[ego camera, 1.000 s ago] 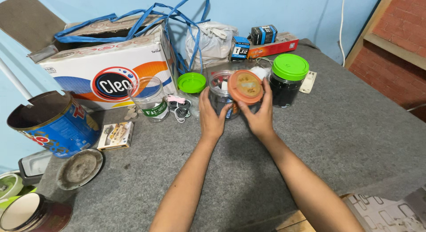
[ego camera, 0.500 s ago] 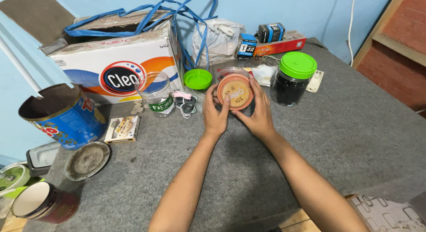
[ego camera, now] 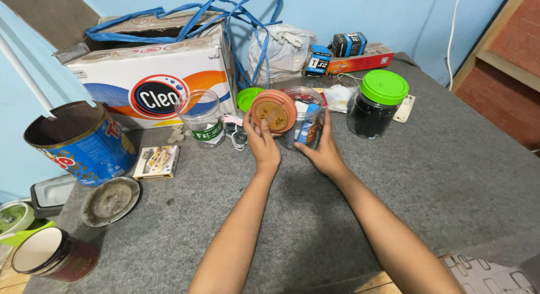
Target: The person opens several plastic containers on a table, removes small items such as fasteners and hardware, and places them into other containers or on the table. They then close the containers and arrange them.
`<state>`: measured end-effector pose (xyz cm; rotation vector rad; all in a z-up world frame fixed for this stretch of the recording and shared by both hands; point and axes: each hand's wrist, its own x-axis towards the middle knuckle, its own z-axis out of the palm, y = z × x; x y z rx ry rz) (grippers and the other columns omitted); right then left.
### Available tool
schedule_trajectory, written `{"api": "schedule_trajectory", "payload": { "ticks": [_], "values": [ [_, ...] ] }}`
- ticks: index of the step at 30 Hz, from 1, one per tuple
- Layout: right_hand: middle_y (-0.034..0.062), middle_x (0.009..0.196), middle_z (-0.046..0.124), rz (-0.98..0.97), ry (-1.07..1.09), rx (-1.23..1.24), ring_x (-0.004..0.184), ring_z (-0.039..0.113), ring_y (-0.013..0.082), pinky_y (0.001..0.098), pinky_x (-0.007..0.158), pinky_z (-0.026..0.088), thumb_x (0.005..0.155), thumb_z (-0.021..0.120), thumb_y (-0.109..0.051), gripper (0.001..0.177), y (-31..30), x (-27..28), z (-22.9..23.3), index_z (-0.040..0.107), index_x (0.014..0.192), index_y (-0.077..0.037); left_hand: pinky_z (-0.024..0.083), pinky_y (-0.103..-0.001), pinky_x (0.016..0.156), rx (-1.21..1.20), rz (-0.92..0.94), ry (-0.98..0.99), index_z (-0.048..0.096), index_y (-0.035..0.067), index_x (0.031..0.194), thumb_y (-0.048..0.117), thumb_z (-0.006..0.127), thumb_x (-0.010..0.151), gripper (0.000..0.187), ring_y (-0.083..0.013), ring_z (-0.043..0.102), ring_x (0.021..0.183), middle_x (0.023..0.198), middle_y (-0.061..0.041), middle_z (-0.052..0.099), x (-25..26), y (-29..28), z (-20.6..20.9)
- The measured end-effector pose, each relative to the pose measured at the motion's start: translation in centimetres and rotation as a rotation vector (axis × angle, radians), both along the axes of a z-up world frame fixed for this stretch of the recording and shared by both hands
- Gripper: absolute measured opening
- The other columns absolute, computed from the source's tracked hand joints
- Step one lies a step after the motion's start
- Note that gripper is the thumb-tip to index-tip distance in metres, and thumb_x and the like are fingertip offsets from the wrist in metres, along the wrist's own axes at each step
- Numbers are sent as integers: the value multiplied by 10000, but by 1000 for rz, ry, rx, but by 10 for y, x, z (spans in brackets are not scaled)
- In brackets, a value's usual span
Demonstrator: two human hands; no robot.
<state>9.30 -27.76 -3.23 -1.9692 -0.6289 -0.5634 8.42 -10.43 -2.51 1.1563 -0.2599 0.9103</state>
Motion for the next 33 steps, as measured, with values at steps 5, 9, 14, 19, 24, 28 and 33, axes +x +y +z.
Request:
{"api": "schedule_trajectory", "payload": {
  "ticks": [5, 9, 14, 19, 24, 28, 33],
  "values": [
    [319, 1641, 240, -5, 5, -84, 1534, 292, 402, 448, 1225, 286, 804, 892, -283, 1252, -1, 8, -2, -26, 1605, 4, 679, -340, 741, -64, 56, 48, 267, 19, 1529, 236, 464, 1090, 529, -301, 621, 1246, 1469, -249, 482, 0, 2, 1],
    [287, 1663, 264, 0, 41, -82, 1554, 296, 389, 447, 1242, 287, 816, 866, -259, 1212, -2, 9, -4, 11, 1634, 1, 672, -340, 801, -83, 134, 38, 266, 26, 1543, 209, 481, 1097, 527, -295, 618, 1251, 1466, -243, 483, -2, 2, 2],
    [307, 1638, 284, -90, 23, -43, 1519, 331, 401, 455, 1225, 301, 803, 860, -280, 1255, -3, 8, 2, -36, 1620, 41, 618, -330, 869, -72, 199, 119, 293, 31, 1547, 104, 553, 1039, 576, -267, 663, 1112, 1371, -200, 536, -5, 6, 5],
    [334, 1464, 405, -279, -7, -129, 1364, 439, 476, 499, 1129, 379, 748, 911, -378, 1233, -5, 2, 6, 114, 1584, 53, 588, -331, 929, 134, 346, 106, 420, 3, 1485, 36, 610, 999, 523, -242, 660, 1148, 1414, -184, 502, -5, 6, 4],
    [283, 1328, 493, -406, -22, -224, 1240, 530, 452, 525, 1038, 441, 775, 882, -444, 1094, -3, -5, 5, 272, 1559, 13, 619, -310, 839, 273, 449, 120, 604, -7, 1322, 58, 695, 946, 393, -203, 718, 1021, 1218, -149, 656, -12, 4, 8],
    [259, 1341, 500, -299, -18, -202, 1241, 539, 418, 536, 1015, 437, 784, 828, -412, 1114, -5, -5, 8, 215, 1602, 31, 569, -294, 648, 264, 406, 369, 665, -4, 1187, 125, 761, 917, 315, -156, 692, 721, 909, -114, 711, -13, 6, 15],
    [254, 1270, 531, -458, -7, -278, 1169, 557, 403, 550, 957, 430, 765, 863, -436, 1104, -2, -10, 9, 257, 1562, 30, 572, -279, 679, 260, 389, 225, 655, -29, 1146, 101, 745, 940, 260, -146, 681, 752, 912, -121, 685, -7, 12, 22]
  ]
}}
